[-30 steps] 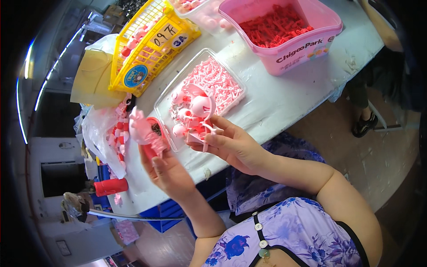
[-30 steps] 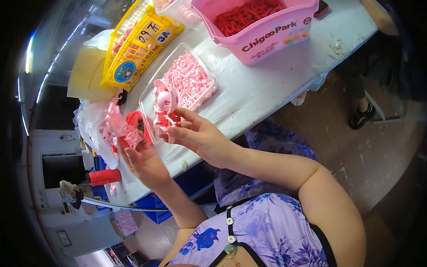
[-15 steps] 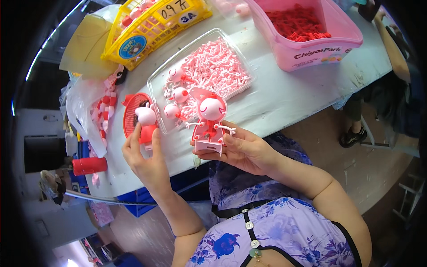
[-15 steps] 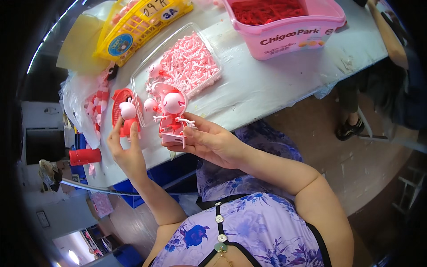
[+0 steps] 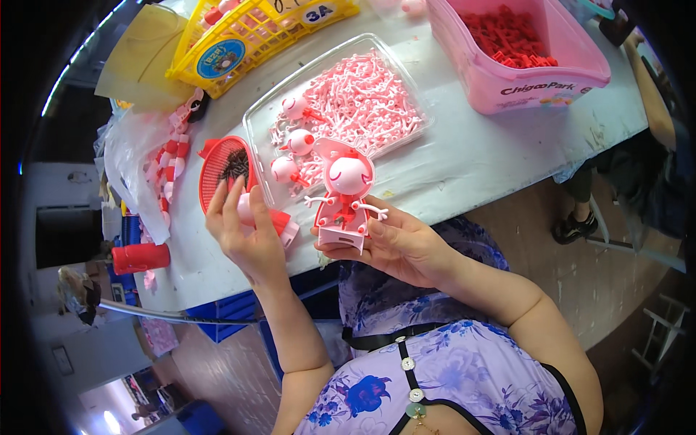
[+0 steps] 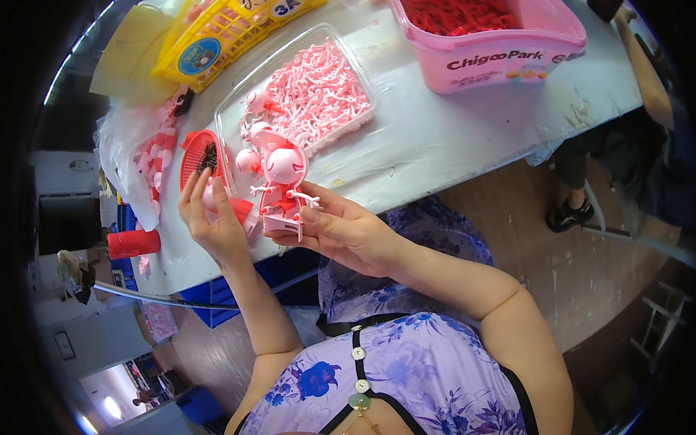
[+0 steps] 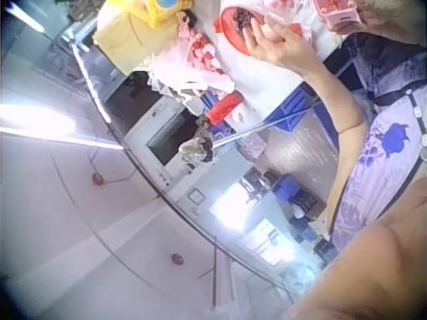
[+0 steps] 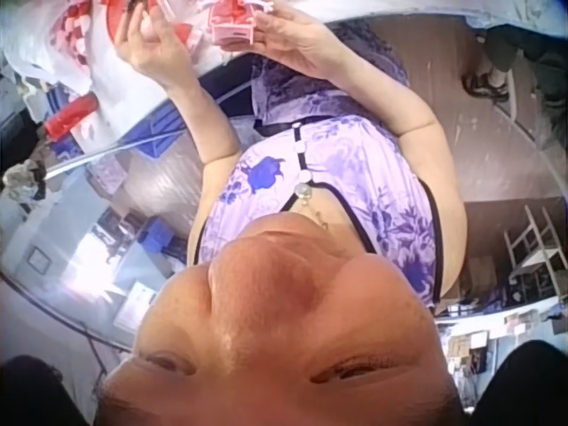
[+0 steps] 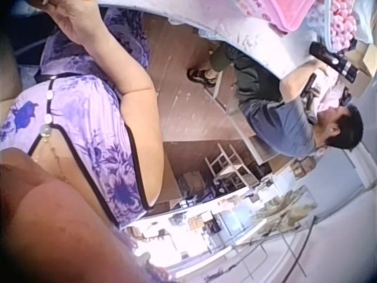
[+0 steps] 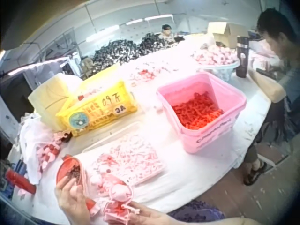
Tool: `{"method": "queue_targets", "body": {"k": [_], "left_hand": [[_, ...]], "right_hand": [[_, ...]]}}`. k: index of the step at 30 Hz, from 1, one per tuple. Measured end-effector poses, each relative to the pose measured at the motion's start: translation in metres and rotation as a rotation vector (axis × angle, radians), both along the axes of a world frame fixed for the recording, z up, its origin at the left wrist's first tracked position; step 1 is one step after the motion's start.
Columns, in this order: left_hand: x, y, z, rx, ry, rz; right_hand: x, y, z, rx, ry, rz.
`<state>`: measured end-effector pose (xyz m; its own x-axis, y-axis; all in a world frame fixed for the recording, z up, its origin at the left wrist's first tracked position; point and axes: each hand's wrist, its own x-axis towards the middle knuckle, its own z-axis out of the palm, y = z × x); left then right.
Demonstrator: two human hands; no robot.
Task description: The person assembles small pink plastic toys at a workbench. They pick up a pink plastic base, insert a small red component, and attach a pink head piece. The person then picks up a red cylindrical body and attaches it to the assembled head and base. The process is repeated for multiple units.
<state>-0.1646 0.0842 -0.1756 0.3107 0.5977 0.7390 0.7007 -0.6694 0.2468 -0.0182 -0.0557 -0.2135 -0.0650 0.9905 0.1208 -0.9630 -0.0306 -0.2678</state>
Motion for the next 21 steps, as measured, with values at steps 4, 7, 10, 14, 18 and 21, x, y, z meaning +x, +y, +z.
{"method": "queue_targets", "body": {"k": [4,7,10,14,18,21], "left_hand": [[-0.013,-0.006,-0.003,0.084,-0.085,0.015],[-0.017,-0.032,0.001,-0.276,-0.272,0.065],[-0.013,-0.048,0.001,-0.365,0.005,0.113],[-0.009,-0.053,-0.012,-0.336,0.106,0.071],[-0.008,-0.052,-0.016,-0.381,0.008,0.112],[-0.012,-0.046,-0.019,-0.343,-0.018,0.086]], "right_hand": [[0.002,0.001,-0.005,0.002,0.082,0.024],[0.001,0.000,-0.003,-0.001,0.095,0.013],[-0.001,0.001,0.002,-0.010,0.026,-0.035],[-0.002,0.002,0.005,-0.001,0.052,-0.085],[-0.003,0.003,0.003,0.031,0.096,-0.091],[-0.004,0.003,0.003,0.020,0.033,-0.107]]}}
